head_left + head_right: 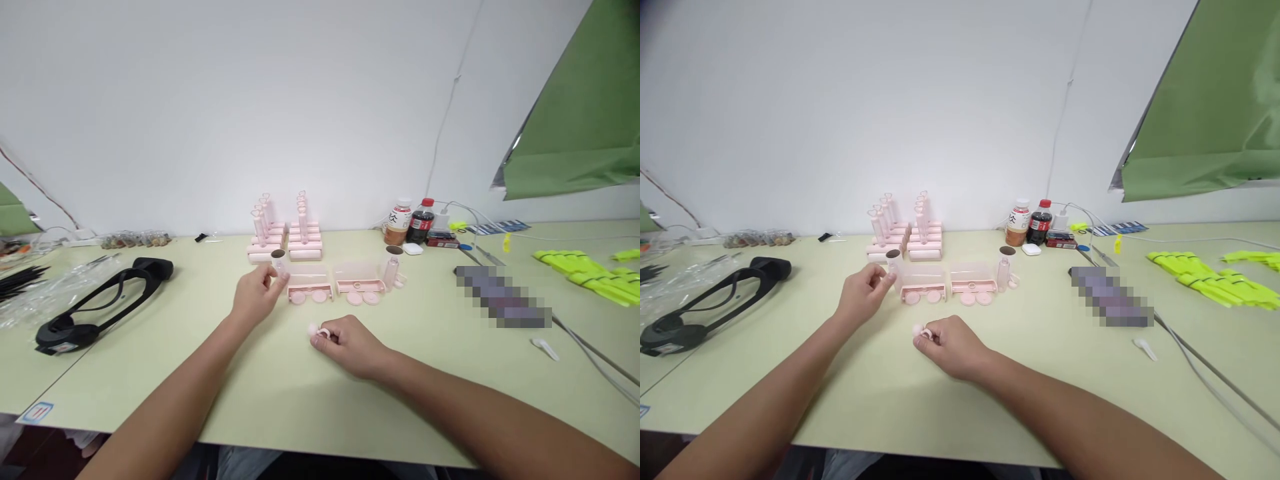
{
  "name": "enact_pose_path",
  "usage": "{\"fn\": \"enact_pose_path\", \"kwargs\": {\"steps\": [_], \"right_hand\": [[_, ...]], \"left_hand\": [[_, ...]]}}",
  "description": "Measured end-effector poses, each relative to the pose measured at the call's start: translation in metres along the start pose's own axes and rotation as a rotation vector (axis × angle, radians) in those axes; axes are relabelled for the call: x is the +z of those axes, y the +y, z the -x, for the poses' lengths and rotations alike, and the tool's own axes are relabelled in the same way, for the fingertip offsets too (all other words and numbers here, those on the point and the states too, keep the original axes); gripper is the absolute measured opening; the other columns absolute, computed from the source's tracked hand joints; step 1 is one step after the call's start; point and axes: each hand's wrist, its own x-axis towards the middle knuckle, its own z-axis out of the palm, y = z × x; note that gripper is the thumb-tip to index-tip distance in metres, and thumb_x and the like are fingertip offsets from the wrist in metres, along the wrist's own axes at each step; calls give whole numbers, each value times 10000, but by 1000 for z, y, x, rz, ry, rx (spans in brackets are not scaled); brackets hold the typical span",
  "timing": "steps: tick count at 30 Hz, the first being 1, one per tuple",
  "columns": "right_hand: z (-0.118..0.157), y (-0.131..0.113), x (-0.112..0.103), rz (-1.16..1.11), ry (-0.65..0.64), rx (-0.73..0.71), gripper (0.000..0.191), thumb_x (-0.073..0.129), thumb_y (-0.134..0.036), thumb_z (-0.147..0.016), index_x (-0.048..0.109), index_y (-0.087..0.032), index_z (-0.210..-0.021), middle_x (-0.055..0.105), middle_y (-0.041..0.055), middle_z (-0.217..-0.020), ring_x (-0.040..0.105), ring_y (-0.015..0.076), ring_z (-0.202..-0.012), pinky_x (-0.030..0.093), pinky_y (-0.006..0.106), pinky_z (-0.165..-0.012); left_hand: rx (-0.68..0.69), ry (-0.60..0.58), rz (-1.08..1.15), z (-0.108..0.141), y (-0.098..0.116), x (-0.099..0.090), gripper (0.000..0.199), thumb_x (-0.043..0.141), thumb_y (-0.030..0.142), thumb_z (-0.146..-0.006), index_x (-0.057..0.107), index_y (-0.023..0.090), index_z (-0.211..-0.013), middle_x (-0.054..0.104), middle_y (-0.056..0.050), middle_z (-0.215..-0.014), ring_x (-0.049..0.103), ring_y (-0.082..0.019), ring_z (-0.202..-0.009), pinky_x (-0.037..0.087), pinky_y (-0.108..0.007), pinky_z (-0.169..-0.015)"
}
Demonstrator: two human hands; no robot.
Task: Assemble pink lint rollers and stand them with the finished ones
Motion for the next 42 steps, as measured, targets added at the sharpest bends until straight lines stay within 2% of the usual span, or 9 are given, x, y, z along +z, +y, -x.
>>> {"fn": "enact_pose_path", "kwargs": {"steps": [3, 5, 8, 14, 20, 25, 34, 38, 42], "right_hand": [[-1, 1, 1, 17, 6, 26, 403, 508, -390, -868, 352, -186, -558, 329, -50, -517, 285, 84, -494, 193, 252, -484], [-2, 2, 1, 16, -1, 39, 374, 533, -353, -839, 372, -185, -546, 349, -48, -514, 312, 88, -497, 205, 250, -488], [-2, 3, 2, -24, -22, 7, 325, 545, -321, -826, 419, -183, -560, 379, -45, -533, 350, 96, -517, 237, 242, -498], [0, -1, 0, -108, 8, 16, 254, 535, -351, -870, 550, -184, -680, 429, -46, -569, 359, 97, -530, 266, 229, -499], [1, -1, -1, -127, -41, 56, 156, 555, -283, -856, 638, -179, -774, 564, -16, -638, 458, 106, -569, 325, 221, -515], [0, -1, 0, -105, -71, 24, 153, 548, -267, -862, 651, -180, -790, 607, -5, -677, 505, 115, -597, 360, 222, -536], [0, -8, -10, 242, 47, -103, 167, 508, -243, -895, 660, -172, -907, 670, 79, -915, 578, 209, -871, 424, 324, -767], [-1, -3, -14, 343, 28, -64, 162, 521, -247, -895, 656, -167, -937, 669, 100, -952, 574, 238, -943, 425, 341, -794], [-3, 0, -13, 368, -1, -84, 132, 546, -248, -882, 650, -171, -909, 667, 97, -939, 575, 241, -958, 422, 327, -788]], "left_hand": [[173, -364, 265, 20, 24, 1, 237, 612, 447, -801, 624, 212, -835, 467, 36, -591, 417, -128, -548, 317, -229, -543], [264, -567, 294, 29, 35, 5, 238, 679, 412, -751, 665, 217, -886, 501, 25, -628, 434, -130, -574, 321, -223, -544], [318, -652, 279, 35, 39, 10, 173, 614, 369, -813, 682, 218, -864, 564, 1, -653, 487, -140, -601, 349, -225, -552], [247, -613, 362, 24, 24, -3, 153, 584, 327, -831, 644, 211, -752, 612, 5, -635, 519, -132, -569, 391, -219, -532], [-73, -387, 197, -7, -24, -29, 251, 597, 424, -799, 579, 201, -685, 569, 18, -598, 426, -120, -518, 308, -222, -491], [-225, -270, 116, -19, -50, -14, 239, 596, 407, -772, 520, 207, -666, 586, 17, -595, 435, -124, -499, 325, -242, -509], [-209, -250, 106, -25, -52, 12, 208, 548, 413, -792, 534, 206, -792, 624, 14, -687, 485, -124, -528, 357, -244, -528], [-247, -317, 153, -21, -51, 6, 266, 597, 384, -749, 544, 214, -946, 614, 28, -656, 518, -132, -536, 370, -236, -509], [-338, -399, 272, -24, -51, -16, 430, 645, 366, -701, 535, 212, -1087, 660, -7, -756, 577, -150, -585, 407, -237, -490]]}}
